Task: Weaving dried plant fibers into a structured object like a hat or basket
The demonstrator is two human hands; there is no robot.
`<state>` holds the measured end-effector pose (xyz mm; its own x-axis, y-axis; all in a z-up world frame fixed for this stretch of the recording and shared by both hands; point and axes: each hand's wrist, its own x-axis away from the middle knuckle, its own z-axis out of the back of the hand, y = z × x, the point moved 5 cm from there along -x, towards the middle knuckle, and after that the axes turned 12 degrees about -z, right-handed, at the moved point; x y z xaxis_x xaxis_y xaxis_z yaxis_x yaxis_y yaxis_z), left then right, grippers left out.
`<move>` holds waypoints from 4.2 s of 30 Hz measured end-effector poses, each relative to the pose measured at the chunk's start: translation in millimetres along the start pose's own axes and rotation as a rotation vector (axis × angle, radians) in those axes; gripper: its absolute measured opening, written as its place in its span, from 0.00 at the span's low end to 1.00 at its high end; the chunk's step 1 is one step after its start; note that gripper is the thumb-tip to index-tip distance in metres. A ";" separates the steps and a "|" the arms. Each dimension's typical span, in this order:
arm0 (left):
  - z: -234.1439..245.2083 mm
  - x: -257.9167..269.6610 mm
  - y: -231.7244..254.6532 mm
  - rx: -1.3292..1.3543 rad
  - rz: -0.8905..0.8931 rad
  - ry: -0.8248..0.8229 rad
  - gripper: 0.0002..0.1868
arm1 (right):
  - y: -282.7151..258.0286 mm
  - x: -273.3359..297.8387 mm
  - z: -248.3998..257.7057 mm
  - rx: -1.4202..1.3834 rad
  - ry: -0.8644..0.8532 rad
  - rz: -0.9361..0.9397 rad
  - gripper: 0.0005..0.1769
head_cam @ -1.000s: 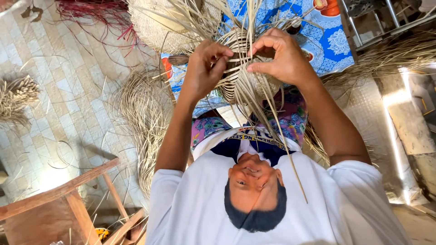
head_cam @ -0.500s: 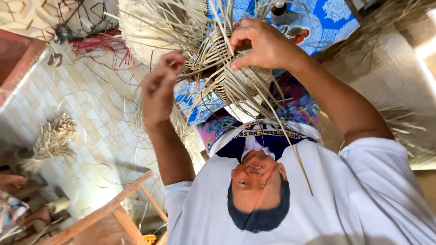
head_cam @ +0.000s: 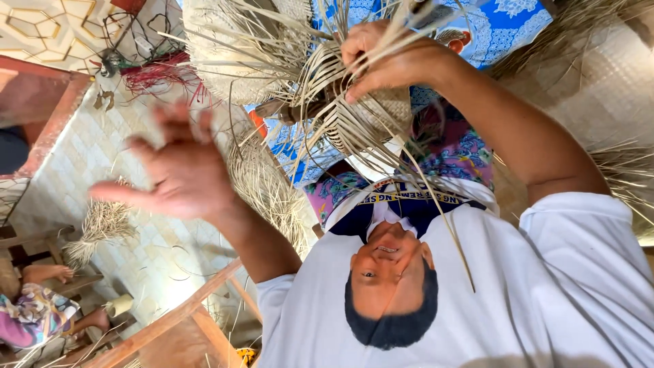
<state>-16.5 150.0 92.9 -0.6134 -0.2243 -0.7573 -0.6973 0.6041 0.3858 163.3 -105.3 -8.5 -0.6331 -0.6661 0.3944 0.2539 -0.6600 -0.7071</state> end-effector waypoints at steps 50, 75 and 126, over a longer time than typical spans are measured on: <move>-39.3 56.4 -134.0 -1.729 0.356 -0.424 0.08 | 49.7 77.9 3.5 -0.068 0.387 0.263 0.33; -26.9 51.4 -131.9 -1.345 0.446 -0.044 0.07 | 57.0 51.4 -54.3 0.187 0.477 0.351 0.73; 0.4 80.9 -155.5 -0.826 0.399 0.226 0.14 | -15.3 15.9 -18.1 -0.291 0.573 0.699 0.09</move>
<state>42.5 38.2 -28.6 -0.8602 -0.3130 -0.4026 -0.4097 -0.0459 0.9111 136.2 -99.5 -2.1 -0.6888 -0.5549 -0.4666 0.5678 -0.0126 -0.8231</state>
